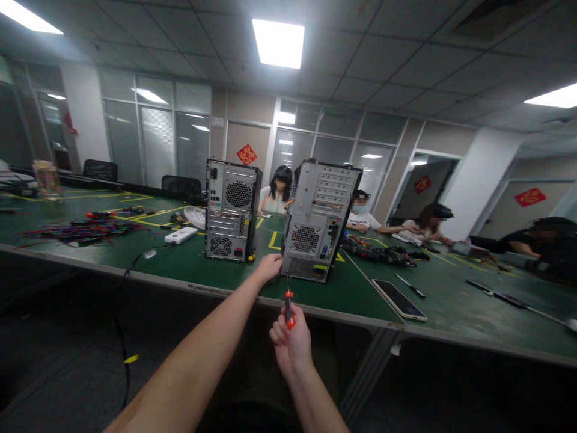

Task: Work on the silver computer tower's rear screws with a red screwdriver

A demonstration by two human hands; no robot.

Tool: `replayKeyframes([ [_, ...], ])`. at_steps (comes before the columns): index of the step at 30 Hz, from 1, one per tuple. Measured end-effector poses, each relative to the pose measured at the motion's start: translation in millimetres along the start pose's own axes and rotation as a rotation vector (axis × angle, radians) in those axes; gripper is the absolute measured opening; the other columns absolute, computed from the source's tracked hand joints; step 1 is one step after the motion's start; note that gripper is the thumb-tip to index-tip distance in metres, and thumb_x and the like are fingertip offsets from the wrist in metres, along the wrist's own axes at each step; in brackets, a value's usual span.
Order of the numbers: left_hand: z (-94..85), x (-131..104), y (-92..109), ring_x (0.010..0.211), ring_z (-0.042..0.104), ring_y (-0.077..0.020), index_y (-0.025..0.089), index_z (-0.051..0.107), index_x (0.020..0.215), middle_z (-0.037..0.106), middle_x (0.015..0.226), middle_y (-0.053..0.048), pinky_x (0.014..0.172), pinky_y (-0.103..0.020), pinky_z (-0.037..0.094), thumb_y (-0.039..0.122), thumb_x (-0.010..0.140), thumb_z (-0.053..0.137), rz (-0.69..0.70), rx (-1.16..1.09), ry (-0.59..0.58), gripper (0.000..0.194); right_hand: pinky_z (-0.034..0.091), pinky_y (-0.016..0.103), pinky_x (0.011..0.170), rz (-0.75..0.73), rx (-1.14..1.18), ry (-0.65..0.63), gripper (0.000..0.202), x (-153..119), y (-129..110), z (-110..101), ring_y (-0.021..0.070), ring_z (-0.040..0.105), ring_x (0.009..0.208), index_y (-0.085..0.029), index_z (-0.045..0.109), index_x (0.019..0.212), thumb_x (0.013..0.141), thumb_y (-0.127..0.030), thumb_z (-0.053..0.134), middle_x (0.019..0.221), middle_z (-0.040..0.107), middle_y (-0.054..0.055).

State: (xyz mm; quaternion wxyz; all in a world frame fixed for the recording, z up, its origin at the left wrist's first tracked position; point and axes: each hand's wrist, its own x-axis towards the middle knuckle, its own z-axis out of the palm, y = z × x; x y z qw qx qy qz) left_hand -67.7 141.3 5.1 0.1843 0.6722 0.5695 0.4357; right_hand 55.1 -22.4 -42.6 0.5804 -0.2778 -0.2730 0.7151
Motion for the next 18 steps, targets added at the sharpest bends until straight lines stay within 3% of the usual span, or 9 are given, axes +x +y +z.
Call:
replayKeyframes([
  [3, -2.2, 0.0, 0.3, 0.088, 0.065, -0.0198, 0.019, 0.068, 0.077, 0.073, 0.086, -0.005, 0.08, -0.026, 0.046, 0.017, 0.085, 0.047, 0.008, -0.059, 0.074, 0.022, 0.01, 0.02, 0.038, -0.018, -0.08, 0.054, 0.037, -2.8, 3.7, 2.0, 0.0043, 0.013, 0.036, -0.021, 0.054, 0.075, 0.082, -0.055, 0.066, 0.039, 0.028, -0.015],
  [6, -7.4, -0.7, -0.1, 0.095, 0.066, -0.0196, 0.019, 0.07, 0.089, 0.075, 0.098, -0.006, 0.086, -0.027, 0.047, 0.016, 0.087, 0.043, -0.06, -0.132, 0.254, 0.027, 0.008, 0.02, 0.038, -0.022, -0.162, 0.064, 0.039, -8.1, 7.2, 6.1, 0.0039, 0.014, 0.036, -0.021, 0.056, 0.076, 0.08, -0.057, 0.069, 0.039, 0.029, -0.015],
  [8, -11.8, -1.1, -1.3, 0.099, 0.065, -0.0199, 0.02, 0.069, 0.092, 0.075, 0.102, -0.006, 0.089, -0.027, 0.047, 0.016, 0.088, 0.042, -0.122, -0.156, 0.356, 0.028, 0.01, 0.02, 0.039, -0.048, -0.363, 0.053, 0.041, -11.0, 5.6, 8.8, 0.0048, 0.017, 0.036, -0.02, 0.058, 0.077, 0.081, -0.06, 0.065, 0.041, 0.031, -0.014],
  [11, -16.9, -0.1, -5.5, 0.102, 0.065, -0.0203, 0.021, 0.068, 0.091, 0.074, 0.105, -0.006, 0.09, -0.027, 0.046, 0.018, 0.089, 0.039, -0.199, -0.198, 0.456, 0.029, 0.018, 0.022, 0.042, -0.158, -0.693, 0.049, 0.038, -12.1, -5.2, 9.4, 0.0076, 0.029, 0.04, -0.019, 0.06, 0.076, 0.08, -0.057, 0.065, 0.046, 0.039, -0.01],
  [15, -18.3, 5.0, -14.2, 0.098, 0.065, -0.022, 0.021, 0.067, 0.083, 0.074, 0.099, -0.007, 0.085, -0.029, 0.047, 0.02, 0.086, 0.038, -0.298, -0.281, 0.546, 0.029, 0.029, 0.023, 0.052, -0.309, -0.814, 0.106, 0.03, -10.3, -27.6, 4.1, 0.0116, 0.045, 0.053, -0.022, 0.058, 0.081, 0.069, -0.043, 0.077, 0.058, 0.055, -0.007],
  [18, -17.7, 8.1, -19.3, 0.093, 0.065, -0.0234, 0.021, 0.065, 0.072, 0.073, 0.089, -0.007, 0.082, -0.031, 0.048, 0.019, 0.082, 0.04, -0.365, -0.341, 0.633, 0.027, 0.031, 0.025, 0.056, -0.429, -1.235, 0.122, 0.023, -9.2, -42.4, 4.0, 0.0156, 0.05, 0.055, -0.026, 0.052, 0.085, 0.082, -0.045, 0.064, 0.058, 0.055, -0.007],
])
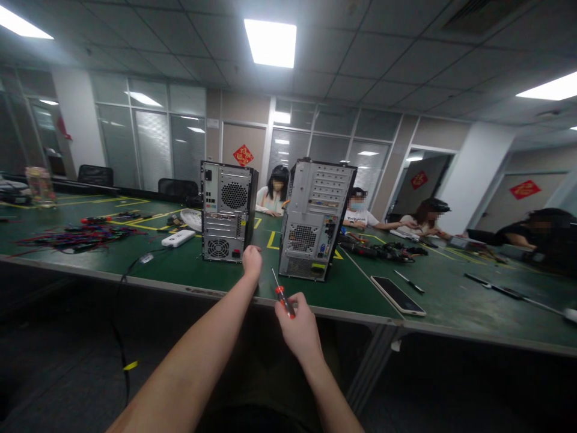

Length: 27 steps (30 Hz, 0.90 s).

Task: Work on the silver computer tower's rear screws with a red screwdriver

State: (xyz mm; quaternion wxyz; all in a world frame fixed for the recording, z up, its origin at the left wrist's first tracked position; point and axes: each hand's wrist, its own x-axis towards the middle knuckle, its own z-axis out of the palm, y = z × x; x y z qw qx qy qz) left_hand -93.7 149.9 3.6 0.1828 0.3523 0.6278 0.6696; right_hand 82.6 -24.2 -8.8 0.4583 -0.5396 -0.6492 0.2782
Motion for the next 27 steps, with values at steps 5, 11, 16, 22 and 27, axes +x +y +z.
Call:
replayKeyframes([
  [5, -0.6, 2.4, -3.3, 0.089, 0.065, -0.0242, 0.021, 0.064, 0.065, 0.073, 0.083, -0.007, 0.079, -0.033, 0.047, 0.017, 0.077, 0.041, -0.049, -0.032, 0.059, 0.027, 0.031, 0.027, 0.06, -0.087, -0.435, -0.058, 0.016, 19.3, -16.6, -5.3, 0.0215, 0.062, 0.069, -0.027, 0.053, 0.092, 0.089, -0.042, 0.056, 0.071, 0.065, 0.0],
  [11, -2.0, 2.4, -2.4, 0.089, 0.066, -0.0243, 0.021, 0.069, 0.067, 0.076, 0.089, -0.007, 0.078, -0.033, 0.047, 0.017, 0.077, 0.042, -0.07, -0.008, 0.051, 0.029, 0.039, 0.031, 0.069, -0.136, -0.699, -0.132, 0.024, 50.6, -28.4, 8.1, 0.0287, 0.07, 0.085, -0.025, 0.058, 0.105, 0.091, -0.043, 0.053, 0.091, 0.074, 0.01],
  [16, -3.8, 1.8, 0.3, 0.09, 0.067, -0.0248, 0.02, 0.071, 0.07, 0.076, 0.09, -0.008, 0.081, -0.034, 0.048, 0.017, 0.077, 0.042, -0.073, 0.011, 0.038, 0.031, 0.044, 0.034, 0.075, -0.149, -0.716, -0.17, 0.027, 66.0, -27.5, 21.9, 0.03, 0.071, 0.092, -0.023, 0.059, 0.109, 0.09, -0.041, 0.054, 0.098, 0.075, 0.013],
  [22, -3.4, 0.4, -1.5, 0.095, 0.068, -0.0245, 0.02, 0.072, 0.073, 0.077, 0.096, -0.009, 0.082, -0.034, 0.048, 0.015, 0.079, 0.04, -0.052, 0.021, 0.031, 0.033, 0.046, 0.037, 0.075, -0.127, -0.7, -0.157, 0.029, 75.3, -22.9, 29.7, 0.0332, 0.072, 0.093, -0.022, 0.059, 0.109, 0.09, -0.043, 0.052, 0.099, 0.075, 0.016],
  [27, -2.9, 1.7, -2.8, 0.094, 0.068, -0.0262, 0.021, 0.071, 0.071, 0.077, 0.094, -0.01, 0.081, -0.034, 0.048, 0.016, 0.08, 0.041, -0.052, 0.043, 0.022, 0.032, 0.042, 0.033, 0.07, -0.134, -0.64, -0.133, 0.024, 66.5, -16.5, 20.3, 0.0315, 0.07, 0.086, -0.023, 0.059, 0.103, 0.088, -0.04, 0.054, 0.091, 0.074, 0.013],
])
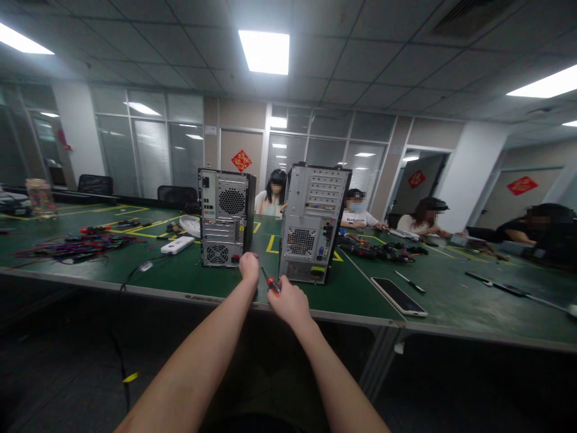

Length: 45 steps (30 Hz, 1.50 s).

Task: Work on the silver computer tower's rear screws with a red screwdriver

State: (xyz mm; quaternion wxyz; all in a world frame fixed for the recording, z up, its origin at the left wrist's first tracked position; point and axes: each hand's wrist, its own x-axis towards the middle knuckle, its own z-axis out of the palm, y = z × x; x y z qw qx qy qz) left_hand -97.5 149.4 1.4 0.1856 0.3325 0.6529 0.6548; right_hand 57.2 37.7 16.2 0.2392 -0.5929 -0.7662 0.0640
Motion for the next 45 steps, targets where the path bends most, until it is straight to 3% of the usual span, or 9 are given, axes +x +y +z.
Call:
replayKeyframes([
  [5, 3.4, 0.0, -0.5, 0.096, 0.068, -0.0257, 0.021, 0.07, 0.07, 0.076, 0.093, -0.01, 0.083, -0.033, 0.048, 0.018, 0.084, 0.041, 0.042, 0.003, -0.023, 0.032, 0.035, 0.028, 0.063, 0.03, 0.128, 0.039, 0.017, -23.1, 18.7, -12.2, 0.0231, 0.065, 0.074, -0.026, 0.053, 0.093, 0.091, -0.043, 0.052, 0.078, 0.069, 0.004],
  [9, 5.1, -5.4, -6.8, 0.093, 0.068, -0.0234, 0.02, 0.072, 0.08, 0.076, 0.094, -0.008, 0.082, -0.032, 0.049, 0.023, 0.085, 0.047, 0.092, -0.04, -0.117, 0.026, 0.033, 0.025, 0.058, 0.015, 0.255, 0.033, 0.02, -40.1, 43.0, -20.9, 0.0163, 0.055, 0.061, -0.027, 0.048, 0.086, 0.092, -0.046, 0.051, 0.064, 0.058, -0.004],
  [11, 2.7, -11.5, -11.1, 0.091, 0.067, -0.022, 0.019, 0.073, 0.087, 0.076, 0.095, -0.007, 0.081, -0.031, 0.05, 0.026, 0.084, 0.052, 0.138, -0.051, -0.188, 0.022, 0.031, 0.024, 0.055, -0.005, 0.497, 0.024, 0.025, -47.8, 56.5, -23.6, 0.0139, 0.047, 0.055, -0.026, 0.048, 0.085, 0.089, -0.049, 0.056, 0.06, 0.051, -0.007],
  [14, -5.0, -24.7, -14.3, 0.08, 0.066, -0.0192, 0.017, 0.072, 0.092, 0.074, 0.087, -0.006, 0.078, -0.031, 0.051, 0.021, 0.079, 0.057, 0.179, -0.073, -0.436, 0.02, 0.025, 0.024, 0.052, 0.0, 0.716, -0.02, 0.033, -60.1, 73.8, -26.1, 0.0117, 0.035, 0.053, -0.024, 0.049, 0.087, 0.086, -0.056, 0.06, 0.059, 0.042, -0.009],
  [19, -17.9, -43.9, -6.0, 0.093, 0.069, -0.0195, 0.016, 0.073, 0.101, 0.076, 0.097, -0.007, 0.09, -0.033, 0.052, 0.022, 0.078, 0.068, 0.243, -0.203, -0.84, 0.024, 0.023, 0.024, 0.051, 0.003, 0.866, 0.024, 0.042, -82.8, 92.9, -21.2, 0.0105, 0.032, 0.054, -0.022, 0.053, 0.087, 0.083, -0.062, 0.065, 0.061, 0.038, -0.008],
  [22, -22.9, -47.3, -1.0, 0.093, 0.07, -0.02, 0.015, 0.074, 0.1, 0.076, 0.098, -0.01, 0.092, -0.034, 0.051, 0.027, 0.076, 0.077, 0.231, -0.199, -0.972, 0.028, 0.022, 0.023, 0.05, 0.005, 0.919, 0.045, 0.044, -91.7, 101.7, -12.4, 0.0099, 0.03, 0.054, -0.022, 0.054, 0.089, 0.084, -0.064, 0.066, 0.062, 0.038, -0.008],
  [28, -30.6, -47.0, -0.3, 0.09, 0.068, -0.0185, 0.014, 0.076, 0.106, 0.076, 0.1, -0.011, 0.085, -0.032, 0.051, 0.041, 0.075, 0.082, 0.309, -0.138, -1.011, 0.041, 0.021, 0.022, 0.049, 0.009, 0.965, 0.035, 0.047, -94.5, 106.7, 0.2, 0.0095, 0.03, 0.053, -0.022, 0.054, 0.09, 0.083, -0.067, 0.067, 0.061, 0.037, -0.008],
  [36, -31.8, -46.0, -0.9, 0.077, 0.063, -0.016, 0.014, 0.076, 0.1, 0.073, 0.088, -0.006, 0.074, -0.029, 0.047, 0.045, 0.082, 0.074, 0.41, -0.019, -1.019, 0.036, 0.022, 0.023, 0.052, -0.004, 0.977, 0.027, 0.048, -96.4, 102.1, 3.8, 0.0101, 0.03, 0.054, -0.022, 0.054, 0.091, 0.082, -0.068, 0.066, 0.062, 0.037, -0.008],
  [45, -25.9, -37.7, -10.5, 0.081, 0.062, -0.0164, 0.013, 0.075, 0.099, 0.073, 0.089, -0.007, 0.078, -0.029, 0.047, 0.048, 0.081, 0.074, 0.322, -0.153, -0.939, 0.039, 0.027, 0.024, 0.052, -0.053, 0.848, 0.088, 0.039, -101.2, 107.0, 8.3, 0.0112, 0.036, 0.052, -0.023, 0.053, 0.097, 0.088, -0.059, 0.063, 0.061, 0.045, -0.007],
])
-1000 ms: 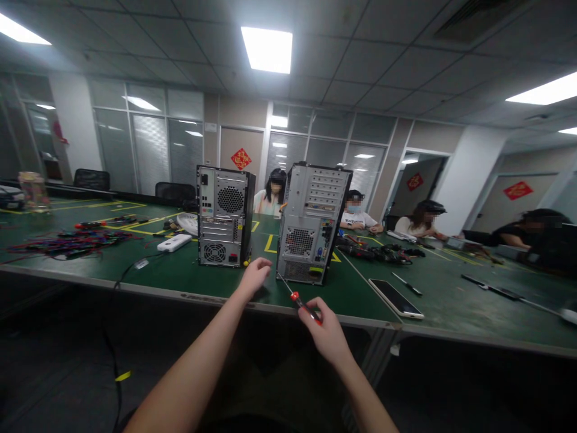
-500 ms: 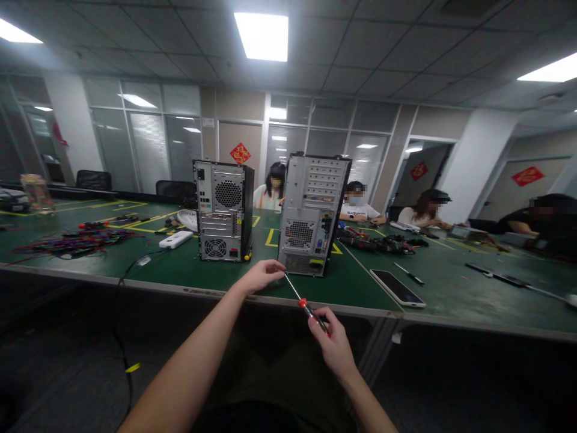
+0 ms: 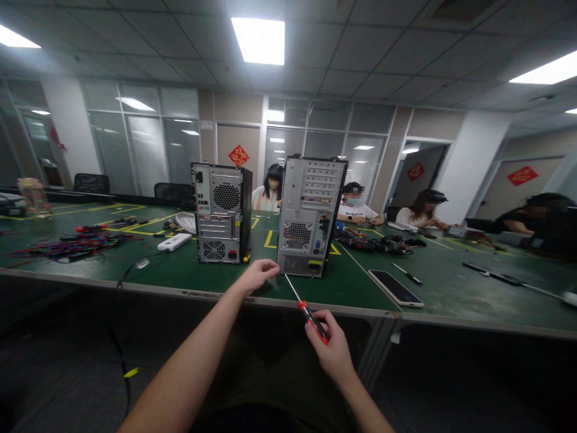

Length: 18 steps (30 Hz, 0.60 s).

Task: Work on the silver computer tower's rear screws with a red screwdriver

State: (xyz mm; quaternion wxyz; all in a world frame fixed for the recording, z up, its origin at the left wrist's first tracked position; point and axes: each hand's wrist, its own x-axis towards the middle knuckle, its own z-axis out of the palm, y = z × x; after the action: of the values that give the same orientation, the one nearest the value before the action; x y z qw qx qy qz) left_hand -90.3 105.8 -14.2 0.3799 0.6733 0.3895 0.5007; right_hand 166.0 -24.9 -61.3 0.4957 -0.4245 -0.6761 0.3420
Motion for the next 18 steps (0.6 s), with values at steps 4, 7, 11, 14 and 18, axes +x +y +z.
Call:
replayKeyframes([
  [4, 0.2, -0.2, 1.5, 0.08, 0.062, -0.0159, 0.014, 0.075, 0.096, 0.073, 0.087, -0.006, 0.078, -0.029, 0.047, 0.05, 0.079, 0.076, -0.001, -0.025, 0.003, 0.04, 0.034, 0.025, 0.056, -0.085, -0.161, -0.01, 0.027, -4.7, -1.2, 3.7, 0.0131, 0.046, 0.053, -0.023, 0.055, 0.099, 0.092, -0.048, 0.061, 0.061, 0.052, -0.006],
  [7, 0.5, -1.4, 4.3, 0.079, 0.062, -0.016, 0.013, 0.075, 0.094, 0.073, 0.085, -0.006, 0.078, -0.029, 0.048, 0.051, 0.077, 0.077, -0.003, -0.025, -0.004, 0.041, 0.037, 0.025, 0.056, -0.111, -0.231, 0.006, 0.023, -6.8, -3.2, 6.1, 0.0143, 0.052, 0.054, -0.024, 0.056, 0.101, 0.093, -0.045, 0.06, 0.062, 0.054, -0.005],
  [11, 0.4, -3.4, 7.4, 0.078, 0.062, -0.0158, 0.013, 0.075, 0.095, 0.072, 0.085, -0.006, 0.076, -0.028, 0.047, 0.05, 0.078, 0.077, -0.015, -0.011, -0.028, 0.04, 0.039, 0.025, 0.057, -0.123, -0.274, 0.006, 0.022, -6.4, -2.7, 5.3, 0.0149, 0.055, 0.054, -0.024, 0.056, 0.101, 0.093, -0.043, 0.059, 0.063, 0.058, -0.005],
  [14, 0.6, -4.8, 9.7, 0.079, 0.063, -0.0159, 0.013, 0.075, 0.094, 0.073, 0.086, -0.006, 0.076, -0.028, 0.047, 0.05, 0.077, 0.078, -0.014, -0.006, -0.041, 0.04, 0.039, 0.024, 0.056, -0.14, -0.279, 0.001, 0.019, -5.5, -1.4, 3.8, 0.0142, 0.054, 0.053, -0.024, 0.056, 0.1, 0.092, -0.041, 0.06, 0.063, 0.058, -0.005],
  [18, 1.0, -5.9, 11.4, 0.079, 0.064, -0.0167, 0.013, 0.075, 0.094, 0.072, 0.084, -0.006, 0.074, -0.029, 0.047, 0.052, 0.076, 0.078, -0.017, 0.005, -0.038, 0.043, 0.04, 0.024, 0.056, -0.157, -0.294, 0.0, 0.018, -5.7, -2.5, 3.5, 0.0143, 0.056, 0.053, -0.024, 0.057, 0.101, 0.092, -0.039, 0.06, 0.063, 0.06, -0.004],
])
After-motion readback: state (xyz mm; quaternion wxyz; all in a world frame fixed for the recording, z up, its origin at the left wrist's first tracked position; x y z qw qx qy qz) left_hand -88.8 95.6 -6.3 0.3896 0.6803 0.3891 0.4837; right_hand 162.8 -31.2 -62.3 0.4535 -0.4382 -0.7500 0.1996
